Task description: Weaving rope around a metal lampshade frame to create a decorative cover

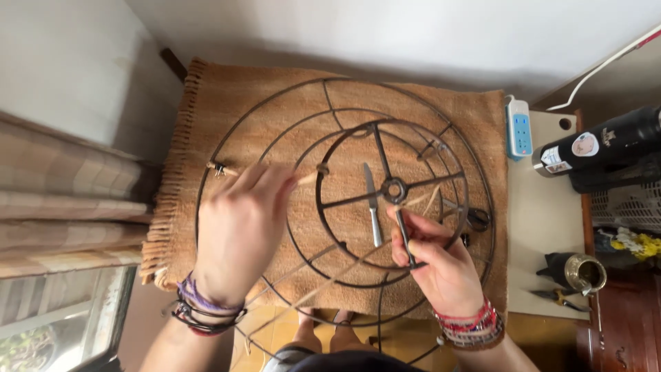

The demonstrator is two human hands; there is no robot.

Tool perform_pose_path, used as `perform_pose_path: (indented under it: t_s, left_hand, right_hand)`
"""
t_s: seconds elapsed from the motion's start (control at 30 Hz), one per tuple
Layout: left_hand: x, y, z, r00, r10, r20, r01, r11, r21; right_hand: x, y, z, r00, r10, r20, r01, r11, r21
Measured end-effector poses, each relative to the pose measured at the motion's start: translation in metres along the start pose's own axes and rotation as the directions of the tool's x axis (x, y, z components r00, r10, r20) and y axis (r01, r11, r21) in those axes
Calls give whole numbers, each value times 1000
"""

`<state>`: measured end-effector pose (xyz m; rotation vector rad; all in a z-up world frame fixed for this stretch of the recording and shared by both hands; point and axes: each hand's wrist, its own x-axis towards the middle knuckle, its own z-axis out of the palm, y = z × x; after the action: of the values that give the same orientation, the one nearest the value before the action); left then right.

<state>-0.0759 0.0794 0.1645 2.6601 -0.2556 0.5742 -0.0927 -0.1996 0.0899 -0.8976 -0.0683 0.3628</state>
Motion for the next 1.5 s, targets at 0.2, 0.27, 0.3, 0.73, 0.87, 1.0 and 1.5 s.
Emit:
perform_pose_path:
  t_s: [0.2,0.27,0.3,0.73,0.87,1.0,1.5]
  left_hand:
    - [52,96,38,870,491,40,-492,871,-5]
    - [61,109,63,861,487,147,-503,858,102]
    - [66,115,75,845,472,250,-523,826,209]
    - [96,90,98,578,619,532,-471,785,-402]
    - [107,96,76,614,611,499,-482,791,-376]
    - [98,87,101,579,764,285,-668,645,-370]
    - [64,35,36,867,498,-20,-245,392,-887]
  right_hand:
    - [0,7,-9,989,-5,-150,0,999,-39]
    - [-3,3,-12,997,-72,11,72,974,-215]
    - [-4,1,-13,977,-113,182,175,913,-368]
    - [10,-10,9,996,-44,73,47,998,-52]
    - [12,-7,1,994,-31,105,36,998,-43]
    - [13,-11,0,993,-35,116,38,999,-25]
    - [4,-7,-7,994,52,96,-53,999,12]
